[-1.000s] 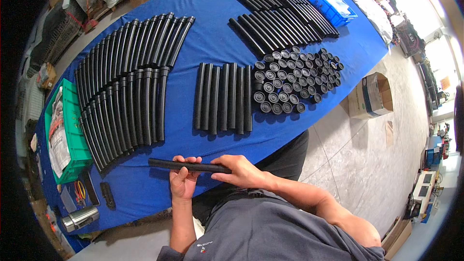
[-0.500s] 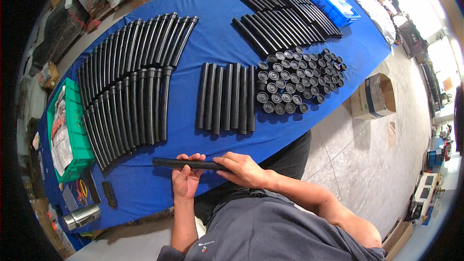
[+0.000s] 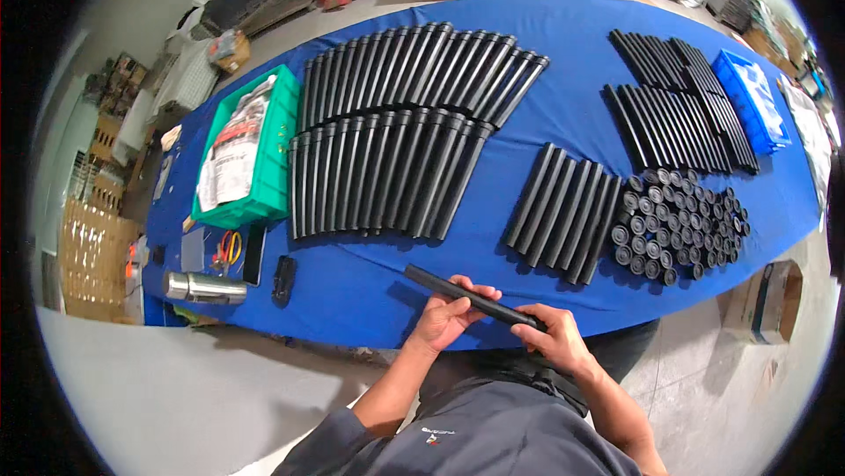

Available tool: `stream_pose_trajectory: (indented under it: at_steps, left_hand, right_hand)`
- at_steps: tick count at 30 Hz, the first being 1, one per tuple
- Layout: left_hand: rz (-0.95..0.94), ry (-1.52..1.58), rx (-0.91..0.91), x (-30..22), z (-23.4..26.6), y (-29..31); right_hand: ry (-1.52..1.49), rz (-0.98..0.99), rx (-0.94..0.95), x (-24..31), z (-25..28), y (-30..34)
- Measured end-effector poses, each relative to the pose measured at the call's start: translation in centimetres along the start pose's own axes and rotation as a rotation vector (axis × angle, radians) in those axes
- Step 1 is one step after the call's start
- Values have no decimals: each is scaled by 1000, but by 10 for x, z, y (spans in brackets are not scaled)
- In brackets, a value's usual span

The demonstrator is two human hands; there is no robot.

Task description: Assemble black plastic tubes with end caps and connectors.

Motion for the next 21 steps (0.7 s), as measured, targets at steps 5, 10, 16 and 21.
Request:
stream_pose_trajectory:
  at_steps: [5,10,16,21]
  left_hand:
    - [-19,8,-29,-2,0,-3]
    - [-5,30,5,-3,-1,-6]
    - [-34,41,61,0,4,-5]
    - [-19,37,29,1,-1,-6]
  right_hand:
    - [586,754,-255,-1,-3,-5]
    - [178,176,-79,2,0,-5]
    - [51,-19,-18,4,-3,-1]
    - [484,582,-241,-13,-4,-7]
Point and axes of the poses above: each hand's wrist, its own y-axis away from the middle knuckle, its own z-axis out of the back of the hand, x = y × z, the point moved 1 cm from there along -y, towards the middle knuckle, and after that the axes turned 1 degree about -y, right-handed, at the moved point
